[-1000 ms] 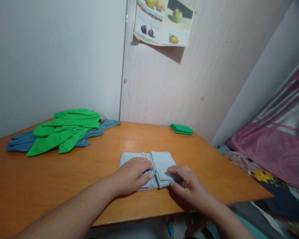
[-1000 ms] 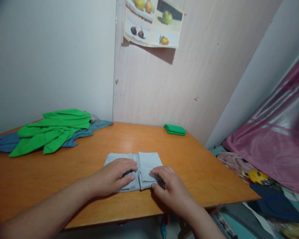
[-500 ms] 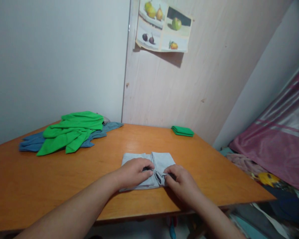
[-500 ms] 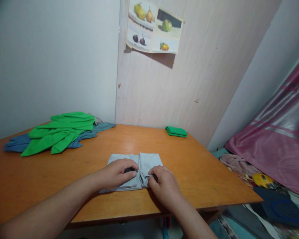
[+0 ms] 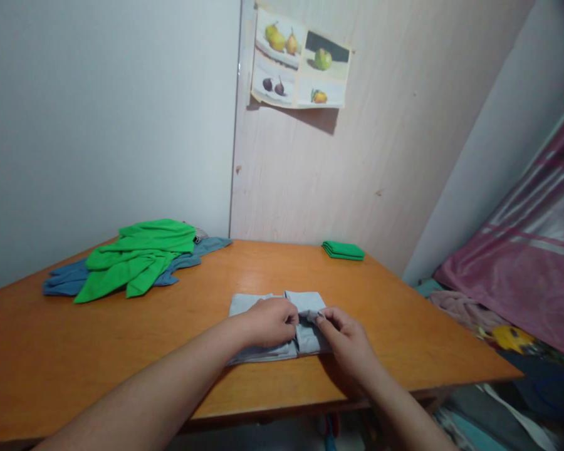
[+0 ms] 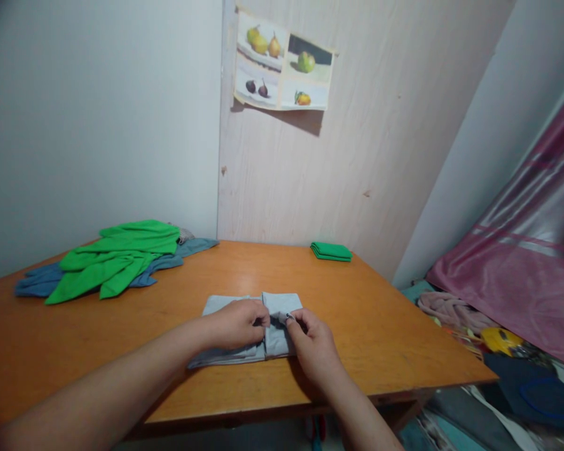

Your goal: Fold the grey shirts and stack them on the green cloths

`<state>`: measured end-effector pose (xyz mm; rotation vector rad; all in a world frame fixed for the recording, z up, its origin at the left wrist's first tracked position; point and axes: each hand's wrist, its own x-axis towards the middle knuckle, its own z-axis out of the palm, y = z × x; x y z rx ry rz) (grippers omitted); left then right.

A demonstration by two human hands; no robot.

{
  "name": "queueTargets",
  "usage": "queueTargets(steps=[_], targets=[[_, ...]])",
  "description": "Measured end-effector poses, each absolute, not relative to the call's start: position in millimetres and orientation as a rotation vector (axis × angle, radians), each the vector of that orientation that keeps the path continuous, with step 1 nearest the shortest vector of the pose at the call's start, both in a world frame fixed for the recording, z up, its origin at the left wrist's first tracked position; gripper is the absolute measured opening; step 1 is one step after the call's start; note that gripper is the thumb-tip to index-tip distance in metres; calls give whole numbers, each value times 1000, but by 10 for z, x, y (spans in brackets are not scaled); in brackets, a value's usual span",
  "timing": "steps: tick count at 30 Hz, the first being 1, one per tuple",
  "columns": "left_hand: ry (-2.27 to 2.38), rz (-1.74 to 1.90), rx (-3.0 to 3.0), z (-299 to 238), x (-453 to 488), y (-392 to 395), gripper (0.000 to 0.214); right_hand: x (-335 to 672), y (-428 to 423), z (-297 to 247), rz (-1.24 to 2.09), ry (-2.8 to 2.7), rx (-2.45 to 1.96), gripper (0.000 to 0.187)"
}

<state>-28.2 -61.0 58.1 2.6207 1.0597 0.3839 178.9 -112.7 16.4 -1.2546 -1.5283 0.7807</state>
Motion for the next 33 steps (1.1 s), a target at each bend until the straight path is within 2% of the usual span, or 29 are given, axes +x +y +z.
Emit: queueTargets(steps=[6, 13, 25, 33], targets=[[1233, 604, 2447, 434, -217, -587, 13, 1790, -1175, 170, 682, -1536, -1208, 31], [1312, 552, 2570, 430, -208, -645, 10, 1822, -1290, 87, 202, -1951, -1206, 16], [1327, 610, 2552, 391, -217, -643, 9, 1751, -1469, 110, -72, -2212, -1270, 37], [1166, 992, 2357, 343, -266, -596, 13, 1660, -1546, 176, -67, -2324, -1436, 43]])
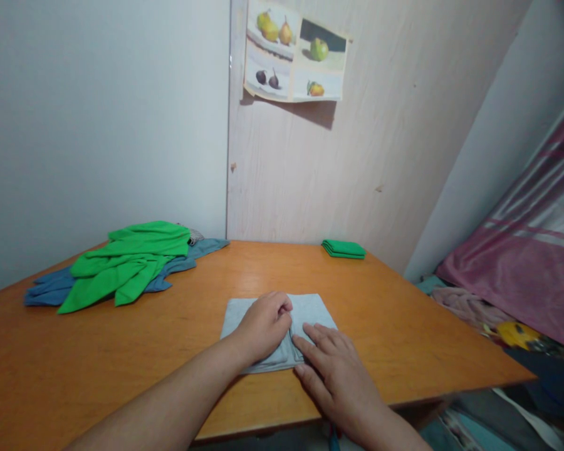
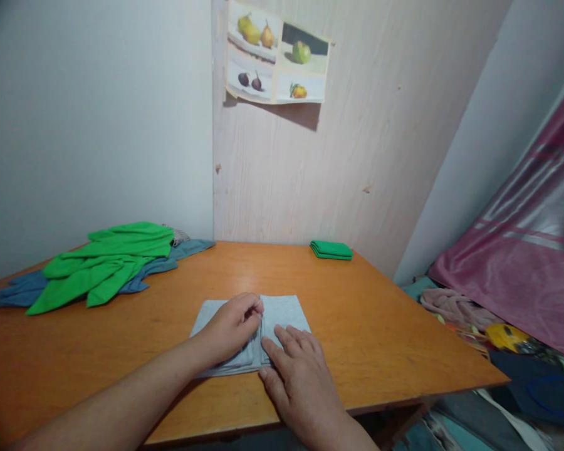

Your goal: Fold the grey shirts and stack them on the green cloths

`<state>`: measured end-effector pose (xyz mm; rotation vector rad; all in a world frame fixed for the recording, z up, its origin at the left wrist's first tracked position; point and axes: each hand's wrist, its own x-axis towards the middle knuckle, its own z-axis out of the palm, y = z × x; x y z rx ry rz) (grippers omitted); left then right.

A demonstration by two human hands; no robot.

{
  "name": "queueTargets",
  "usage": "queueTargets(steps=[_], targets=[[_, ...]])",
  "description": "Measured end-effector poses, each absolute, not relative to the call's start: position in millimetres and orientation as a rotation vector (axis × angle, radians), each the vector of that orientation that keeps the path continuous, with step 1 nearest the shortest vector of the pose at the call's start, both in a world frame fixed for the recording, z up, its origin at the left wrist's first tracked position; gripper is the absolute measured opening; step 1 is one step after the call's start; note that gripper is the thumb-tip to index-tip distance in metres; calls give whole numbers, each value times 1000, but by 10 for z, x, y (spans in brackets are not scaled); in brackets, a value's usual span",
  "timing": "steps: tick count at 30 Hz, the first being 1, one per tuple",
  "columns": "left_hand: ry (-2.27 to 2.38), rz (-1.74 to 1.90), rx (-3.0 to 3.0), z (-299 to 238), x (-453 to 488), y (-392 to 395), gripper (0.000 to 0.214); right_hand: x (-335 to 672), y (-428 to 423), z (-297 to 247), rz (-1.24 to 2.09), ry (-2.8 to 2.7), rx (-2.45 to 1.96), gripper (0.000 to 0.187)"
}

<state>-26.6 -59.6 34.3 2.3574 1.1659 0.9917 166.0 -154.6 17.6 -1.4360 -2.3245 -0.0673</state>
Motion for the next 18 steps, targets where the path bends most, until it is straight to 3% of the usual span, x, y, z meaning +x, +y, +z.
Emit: queueTargets(steps=[4, 10, 18], targets=[[1023, 941, 2549, 383, -253, -669, 12, 1657, -1552, 165, 8, -2339, -1422, 50], [1100, 724, 2692, 411, -221, -742, 14, 1942, -1413, 151, 266, -1867, -1328, 36], [1053, 742, 2716, 469, -234, -798, 19, 2261, -1321, 196, 168, -1677, -1412, 29]])
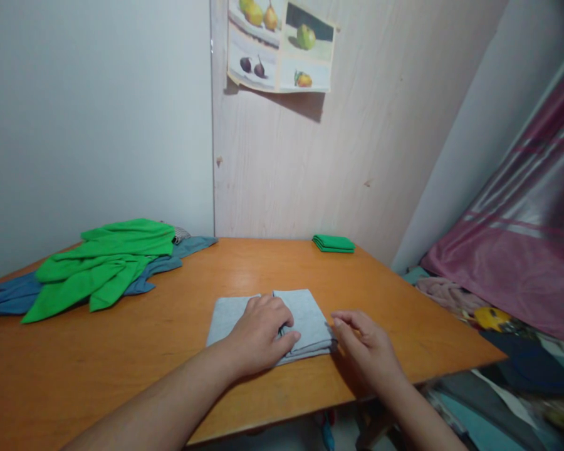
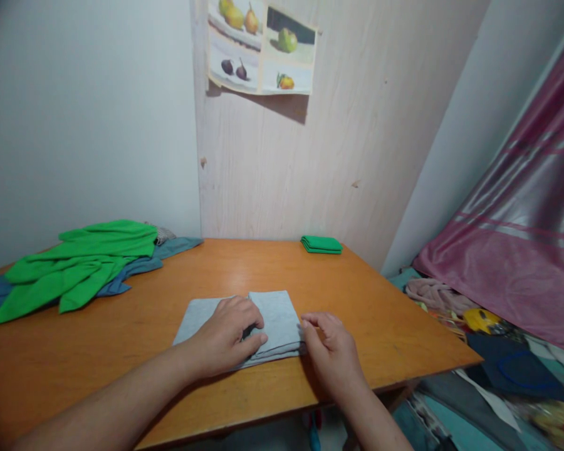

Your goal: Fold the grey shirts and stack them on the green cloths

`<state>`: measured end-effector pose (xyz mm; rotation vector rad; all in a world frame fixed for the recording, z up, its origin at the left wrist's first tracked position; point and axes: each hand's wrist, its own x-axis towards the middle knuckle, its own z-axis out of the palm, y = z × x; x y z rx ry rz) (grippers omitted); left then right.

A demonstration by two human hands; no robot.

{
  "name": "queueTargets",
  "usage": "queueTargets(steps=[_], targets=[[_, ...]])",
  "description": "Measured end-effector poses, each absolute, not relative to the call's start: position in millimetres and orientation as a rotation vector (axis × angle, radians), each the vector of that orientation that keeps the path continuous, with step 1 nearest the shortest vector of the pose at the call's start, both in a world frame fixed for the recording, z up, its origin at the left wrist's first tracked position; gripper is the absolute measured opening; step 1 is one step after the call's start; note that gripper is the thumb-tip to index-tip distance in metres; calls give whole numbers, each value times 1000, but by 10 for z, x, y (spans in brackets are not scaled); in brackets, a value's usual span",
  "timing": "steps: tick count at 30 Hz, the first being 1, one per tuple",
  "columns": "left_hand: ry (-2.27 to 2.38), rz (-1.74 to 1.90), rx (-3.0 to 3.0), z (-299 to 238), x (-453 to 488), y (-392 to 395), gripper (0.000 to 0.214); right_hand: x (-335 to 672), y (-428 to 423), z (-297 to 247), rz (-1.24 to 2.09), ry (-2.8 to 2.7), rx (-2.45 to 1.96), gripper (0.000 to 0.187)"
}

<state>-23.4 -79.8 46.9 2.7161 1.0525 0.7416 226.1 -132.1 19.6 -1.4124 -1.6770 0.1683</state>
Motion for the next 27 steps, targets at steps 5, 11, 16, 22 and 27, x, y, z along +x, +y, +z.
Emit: queueTargets(steps=[5, 11, 16, 22, 27], targets=[[1018, 716, 2698, 479, -244, -804, 21, 2269, -1352, 160, 142, -1820, -1400, 20], [1062, 615, 2662, 404, -223, -783, 19, 2263, -1426, 157, 174, -1993, -1427, 31], [1062, 558, 2626, 388, -222, -762, 20, 2282, -1415, 73, 196, -1915, -1521, 31], [1051, 530, 2601, 392, -231, -739, 19, 2244, -1366, 34, 245, -1838, -1579, 24], [1049, 526, 2596, 392, -241, -743, 19, 2168, -1341, 45, 173, -1800, -1661, 14]])
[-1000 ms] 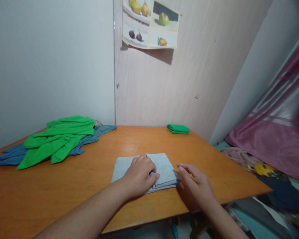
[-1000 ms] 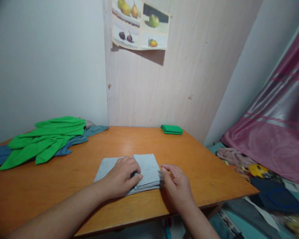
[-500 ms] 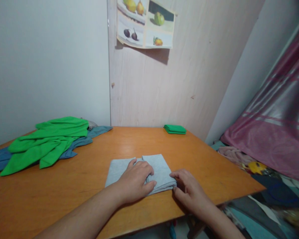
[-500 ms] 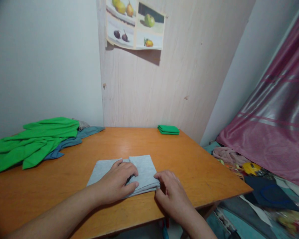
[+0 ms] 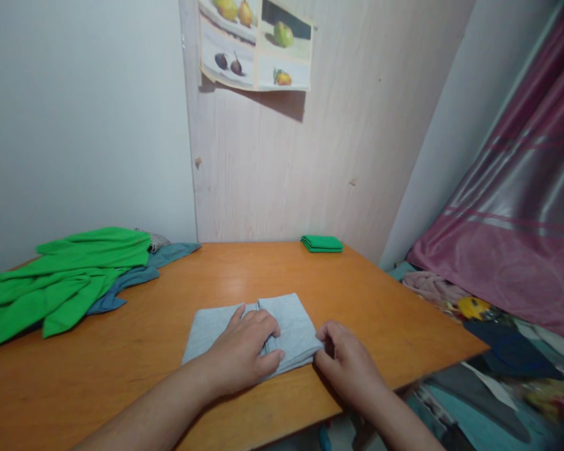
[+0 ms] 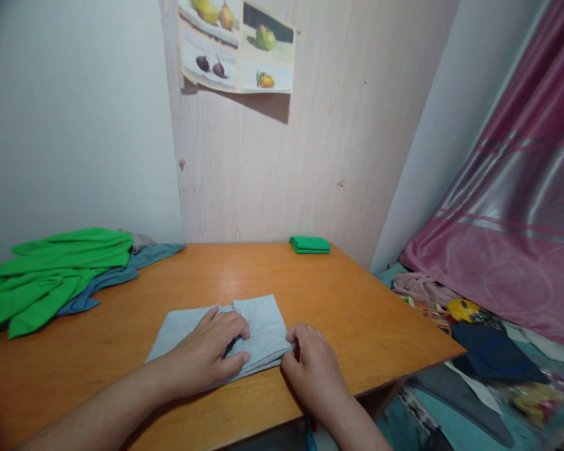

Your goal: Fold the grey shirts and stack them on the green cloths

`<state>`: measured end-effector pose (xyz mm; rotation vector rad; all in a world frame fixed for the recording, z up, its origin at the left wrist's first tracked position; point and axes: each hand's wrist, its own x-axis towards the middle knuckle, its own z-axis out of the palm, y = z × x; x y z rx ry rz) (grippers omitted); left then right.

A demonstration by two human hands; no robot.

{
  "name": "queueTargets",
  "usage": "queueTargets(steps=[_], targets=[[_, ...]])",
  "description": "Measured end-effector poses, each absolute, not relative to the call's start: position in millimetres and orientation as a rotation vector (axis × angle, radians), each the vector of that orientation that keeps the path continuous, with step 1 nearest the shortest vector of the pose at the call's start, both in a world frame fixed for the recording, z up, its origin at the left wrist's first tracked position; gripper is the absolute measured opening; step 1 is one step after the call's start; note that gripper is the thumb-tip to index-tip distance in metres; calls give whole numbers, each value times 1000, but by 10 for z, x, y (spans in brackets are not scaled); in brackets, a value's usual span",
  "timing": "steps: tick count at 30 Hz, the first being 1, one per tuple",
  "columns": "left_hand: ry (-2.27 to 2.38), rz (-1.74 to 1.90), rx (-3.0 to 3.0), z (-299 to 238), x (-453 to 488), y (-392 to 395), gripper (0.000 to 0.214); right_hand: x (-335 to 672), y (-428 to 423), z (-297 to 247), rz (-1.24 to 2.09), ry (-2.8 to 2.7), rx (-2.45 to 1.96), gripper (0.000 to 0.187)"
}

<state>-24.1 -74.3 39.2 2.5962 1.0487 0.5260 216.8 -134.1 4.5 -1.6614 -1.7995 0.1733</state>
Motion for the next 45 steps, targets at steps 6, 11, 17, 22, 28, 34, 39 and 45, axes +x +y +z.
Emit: queueTargets(steps=[6, 11, 17, 22, 28, 34, 39, 45], targets=[[1049, 524, 2604, 388, -251, -737, 21, 2099, -1347, 142, 53, -1860, -1709, 14], [1055, 512, 2588, 396, -250, -736, 21, 2071, -1372, 154, -49, -1904, -1748, 12], [1074, 514, 2590, 393, -246, -736, 23, 2089, -1406, 128, -160, -2012, -1731, 13], [1062, 509, 2585, 397, -239, -744, 22, 2182, -1451, 241, -16, -2052, -1721, 12], [1072, 527, 2576, 407, -236, -758, 22, 2102, -1302, 490, 112, -1967, -1560, 16], [1071, 541, 2586, 391, -235, -761, 23, 1742, -984, 401, 108, -2058, -1592, 59], [1076, 532, 2590, 381, -228, -757, 25, 1753, -926, 143, 183, -2180, -1809, 66], [1098, 562, 2576, 331, -221, -738, 26, 1768, -875, 231, 232, -2247, -1894, 65]])
